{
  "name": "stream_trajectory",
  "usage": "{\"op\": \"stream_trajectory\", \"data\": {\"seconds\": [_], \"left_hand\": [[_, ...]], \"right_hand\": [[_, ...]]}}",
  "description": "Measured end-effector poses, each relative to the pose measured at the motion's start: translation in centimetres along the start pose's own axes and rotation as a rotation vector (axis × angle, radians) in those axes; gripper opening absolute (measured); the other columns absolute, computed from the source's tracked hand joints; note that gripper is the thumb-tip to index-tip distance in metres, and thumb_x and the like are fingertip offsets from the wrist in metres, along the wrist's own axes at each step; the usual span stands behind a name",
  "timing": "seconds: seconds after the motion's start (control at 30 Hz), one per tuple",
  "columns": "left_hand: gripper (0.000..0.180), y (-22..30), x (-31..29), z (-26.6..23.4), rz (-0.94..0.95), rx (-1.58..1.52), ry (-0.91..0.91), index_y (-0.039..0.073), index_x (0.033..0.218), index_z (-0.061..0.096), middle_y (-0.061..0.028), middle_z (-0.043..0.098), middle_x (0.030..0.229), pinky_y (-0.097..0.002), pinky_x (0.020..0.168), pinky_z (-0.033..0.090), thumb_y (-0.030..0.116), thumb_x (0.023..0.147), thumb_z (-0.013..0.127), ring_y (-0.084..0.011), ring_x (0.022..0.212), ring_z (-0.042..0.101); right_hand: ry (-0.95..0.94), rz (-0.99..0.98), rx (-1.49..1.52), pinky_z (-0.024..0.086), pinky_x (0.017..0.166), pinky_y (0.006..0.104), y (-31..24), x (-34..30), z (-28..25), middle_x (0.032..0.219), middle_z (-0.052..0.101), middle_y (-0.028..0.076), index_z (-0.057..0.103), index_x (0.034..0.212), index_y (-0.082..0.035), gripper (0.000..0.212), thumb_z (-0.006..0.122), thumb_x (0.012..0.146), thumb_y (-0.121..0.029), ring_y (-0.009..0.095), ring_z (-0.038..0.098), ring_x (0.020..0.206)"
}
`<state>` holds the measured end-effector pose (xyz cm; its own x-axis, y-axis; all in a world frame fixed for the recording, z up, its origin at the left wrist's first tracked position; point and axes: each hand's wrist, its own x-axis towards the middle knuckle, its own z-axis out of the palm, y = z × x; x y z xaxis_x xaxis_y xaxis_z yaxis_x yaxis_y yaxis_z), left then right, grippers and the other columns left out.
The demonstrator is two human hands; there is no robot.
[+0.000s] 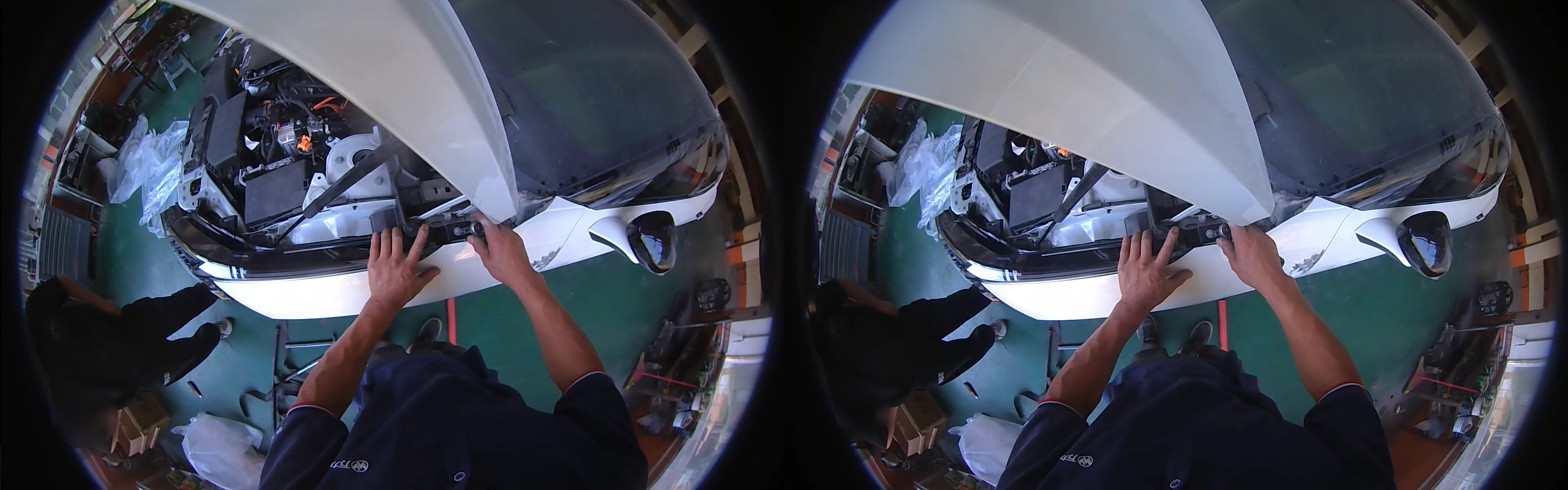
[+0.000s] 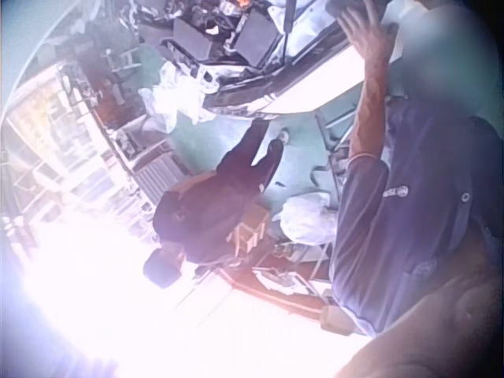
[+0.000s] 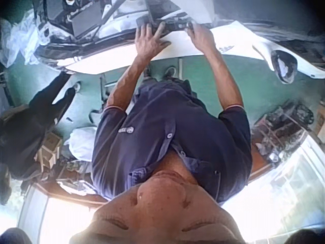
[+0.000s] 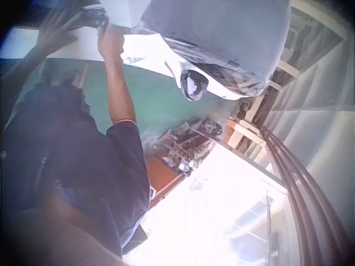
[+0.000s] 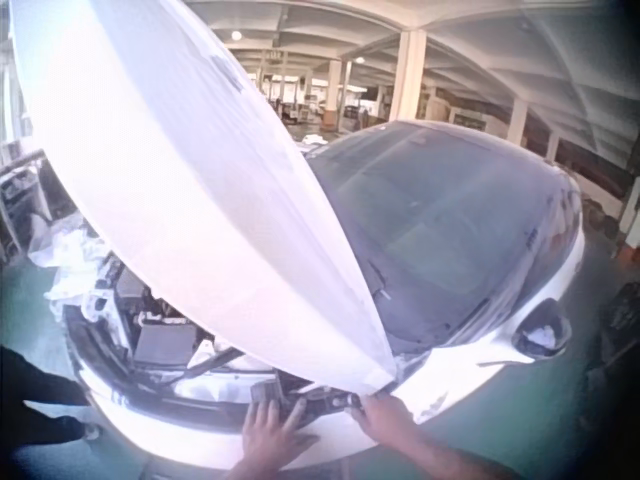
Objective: The person removes bolts from the hood of a white car using a ratchet, lifts the hood off, and then places it back onto the vehicle, aligning and securing it. The person uses a ratchet to remove and tighten bolts at the hood hinges.
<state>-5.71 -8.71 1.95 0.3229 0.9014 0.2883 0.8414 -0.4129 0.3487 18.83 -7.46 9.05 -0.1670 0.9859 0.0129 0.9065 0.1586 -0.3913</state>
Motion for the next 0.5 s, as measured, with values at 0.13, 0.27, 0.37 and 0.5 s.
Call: {"op": "stream_trajectory", "data": {"seconds": [0.13, 0.27, 0.37, 0.5], "left_hand": [[0.095, -0.2, -0.1, 0.1, 0.003, -0.011, 0.031, 0.028, 0.159, 0.048, -0.0284, 0.056, 0.14, -0.0602, 0.12, 0.034, 0.059, 0.077, 0.084, -0.0462, 0.135, 0.051], [0.096, -0.4, -0.2, 0.4, 0.015, -0.038, 0.063, 0.027, 0.159, 0.049, -0.0293, 0.056, 0.139, -0.0597, 0.119, 0.035, 0.058, 0.075, 0.084, -0.0474, 0.134, 0.052], [0.096, -0.6, -0.2, 0.5, 0.025, -0.062, 0.088, 0.025, 0.158, 0.05, -0.0297, 0.057, 0.137, -0.0594, 0.118, 0.036, 0.056, 0.074, 0.085, -0.0482, 0.132, 0.053], [0.096, -0.8, -0.3, 0.6, 0.034, -0.074, 0.12, 0.023, 0.158, 0.051, -0.0294, 0.058, 0.136, -0.0592, 0.118, 0.037, 0.054, 0.074, 0.086, -0.0473, 0.129, 0.054]], "right_hand": [[-0.038, -0.023, -0.077, 0.054, 0.084, 0.0554, -0.1, 0.8, -0.3, 0.117, 0.07, 0.024, 0.056, 0.14, -0.008, 0.046, 0.069, 0.099, -0.024, 0.048, 0.068, 0.099], [0.03, -0.251, -0.124, 0.055, 0.08, 0.0552, -1.0, 1.0, -1.0, 0.129, 0.068, 0.02, 0.058, 0.14, -0.01, 0.045, 0.069, 0.099, -0.025, 0.047, 0.07, 0.096], [0.014, -0.145, -0.229, 0.056, 0.078, 0.0541, -2.1, 0.9, -1.1, 0.118, 0.072, 0.022, 0.059, 0.139, -0.007, 0.046, 0.07, 0.099, -0.028, 0.046, 0.071, 0.094], [-0.14, 0.236, -0.154, 0.057, 0.068, 0.0482, -3.4, 1.6, -0.6, 0.079, 0.074, 0.021, 0.063, 0.118, 0.003, 0.043, 0.069, 0.101, -0.036, 0.036, 0.074, 0.072]]}}
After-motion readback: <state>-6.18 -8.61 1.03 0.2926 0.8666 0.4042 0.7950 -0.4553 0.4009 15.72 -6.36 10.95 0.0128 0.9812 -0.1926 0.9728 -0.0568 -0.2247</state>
